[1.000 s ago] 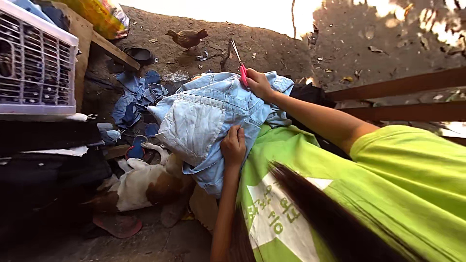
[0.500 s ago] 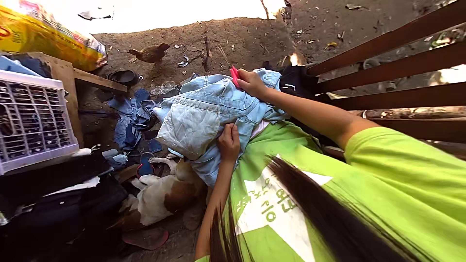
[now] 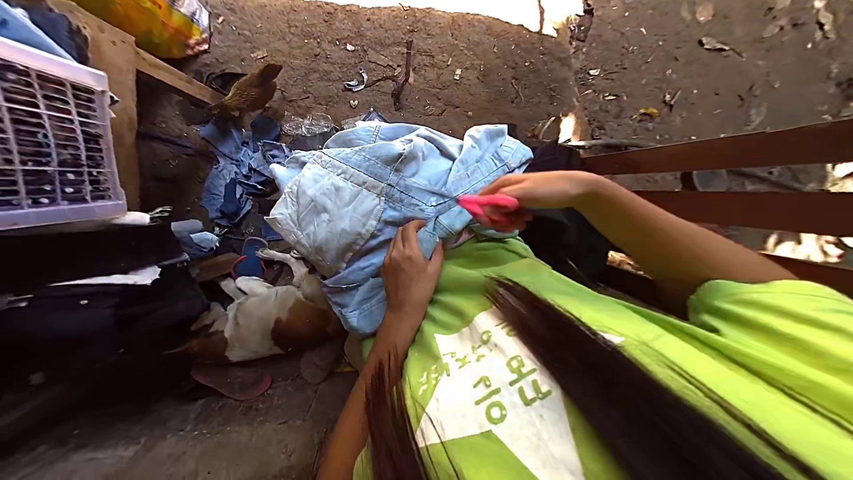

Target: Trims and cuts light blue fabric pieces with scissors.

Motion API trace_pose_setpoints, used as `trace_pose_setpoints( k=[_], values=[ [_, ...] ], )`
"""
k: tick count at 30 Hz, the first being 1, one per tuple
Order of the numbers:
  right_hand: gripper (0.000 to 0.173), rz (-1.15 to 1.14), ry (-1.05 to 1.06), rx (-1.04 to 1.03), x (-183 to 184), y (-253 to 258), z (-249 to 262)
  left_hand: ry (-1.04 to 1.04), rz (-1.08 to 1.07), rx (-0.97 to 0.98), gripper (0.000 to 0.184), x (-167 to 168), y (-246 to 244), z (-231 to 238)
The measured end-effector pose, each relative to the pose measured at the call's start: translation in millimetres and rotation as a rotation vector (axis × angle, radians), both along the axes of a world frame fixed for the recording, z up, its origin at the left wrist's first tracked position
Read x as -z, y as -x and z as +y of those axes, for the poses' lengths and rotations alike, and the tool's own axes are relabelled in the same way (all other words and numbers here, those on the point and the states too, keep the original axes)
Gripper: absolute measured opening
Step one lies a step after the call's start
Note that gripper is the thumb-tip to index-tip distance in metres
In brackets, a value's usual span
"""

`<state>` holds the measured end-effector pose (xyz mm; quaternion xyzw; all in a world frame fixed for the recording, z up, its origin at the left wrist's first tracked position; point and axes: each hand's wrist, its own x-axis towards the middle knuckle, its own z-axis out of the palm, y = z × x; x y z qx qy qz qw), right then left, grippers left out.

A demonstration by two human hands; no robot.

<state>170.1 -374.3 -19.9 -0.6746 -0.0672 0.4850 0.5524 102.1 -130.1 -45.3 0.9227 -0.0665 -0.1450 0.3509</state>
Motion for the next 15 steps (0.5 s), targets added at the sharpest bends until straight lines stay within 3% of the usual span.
trace_pose_setpoints(
  k=[2,4,15],
  values=[
    [0.044,0.296,-0.033,-0.089,6.7,21.0,-8.0,-0.005,-0.064,0.006,0.033,1.3,2.5,3.5],
    [0.043,0.4,-0.001,-0.09,7.7,31.2,-12.9,0.019,-0.178,0.028,0.021,3.7,6.1,5.8],
    [0.041,0.362,0.007,-0.054,10.3,30.2,-17.9,0.201,-0.296,0.099,0.018,8.8,11.2,11.4]
  ],
)
